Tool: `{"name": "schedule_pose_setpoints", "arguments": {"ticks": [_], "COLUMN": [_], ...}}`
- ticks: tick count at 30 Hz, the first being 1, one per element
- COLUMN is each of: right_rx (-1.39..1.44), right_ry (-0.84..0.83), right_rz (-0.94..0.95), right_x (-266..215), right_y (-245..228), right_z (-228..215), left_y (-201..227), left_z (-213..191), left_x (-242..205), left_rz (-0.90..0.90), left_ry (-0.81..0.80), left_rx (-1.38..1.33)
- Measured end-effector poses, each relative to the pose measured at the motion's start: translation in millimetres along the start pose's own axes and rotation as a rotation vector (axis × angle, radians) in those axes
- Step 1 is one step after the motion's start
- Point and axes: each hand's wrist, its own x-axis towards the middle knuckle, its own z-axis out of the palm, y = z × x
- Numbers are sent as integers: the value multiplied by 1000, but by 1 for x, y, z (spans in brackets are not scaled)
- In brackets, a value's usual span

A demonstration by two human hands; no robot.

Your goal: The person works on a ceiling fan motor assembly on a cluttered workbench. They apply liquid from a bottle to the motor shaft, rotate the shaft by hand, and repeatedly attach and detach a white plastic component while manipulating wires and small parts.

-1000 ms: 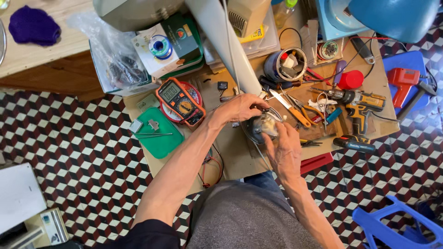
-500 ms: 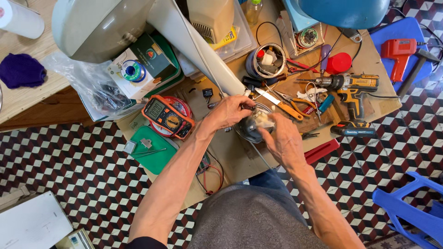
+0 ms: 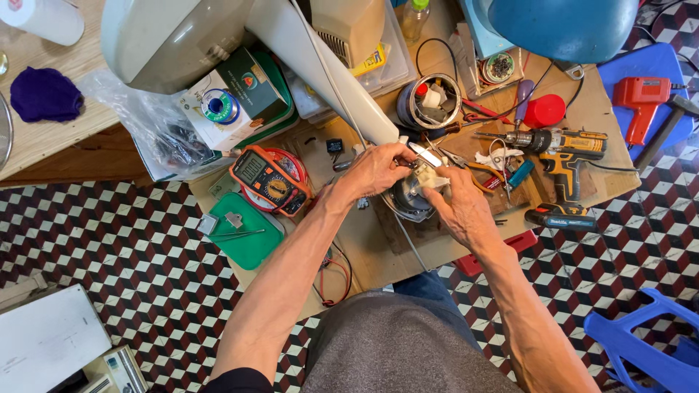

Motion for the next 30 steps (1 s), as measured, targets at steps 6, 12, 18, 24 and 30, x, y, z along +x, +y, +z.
{"name": "schedule_pose_setpoints", "arguments": {"ticks": [6, 12, 18, 24, 30], "right_rx": [-36, -142, -48, -58, -39], "right_ry": [-192, -205, -147, -84, -153], "right_rz": [111, 10, 4, -111, -178], "right_x": [13, 17, 13, 12, 18], "right_y": [-5, -1, -8, 3, 16], "right_z": [-17, -20, -8, -3, -10], "left_y": [-5, -6, -2, -3, 0], "left_z": [4, 5, 4, 2, -4], "left_x": [1, -4, -5, -4, -3], "left_rz": [41, 27, 72, 116, 144], "left_ry": [24, 18, 17, 16, -6], "left_rx": [-7, -64, -65, -39, -19]}}
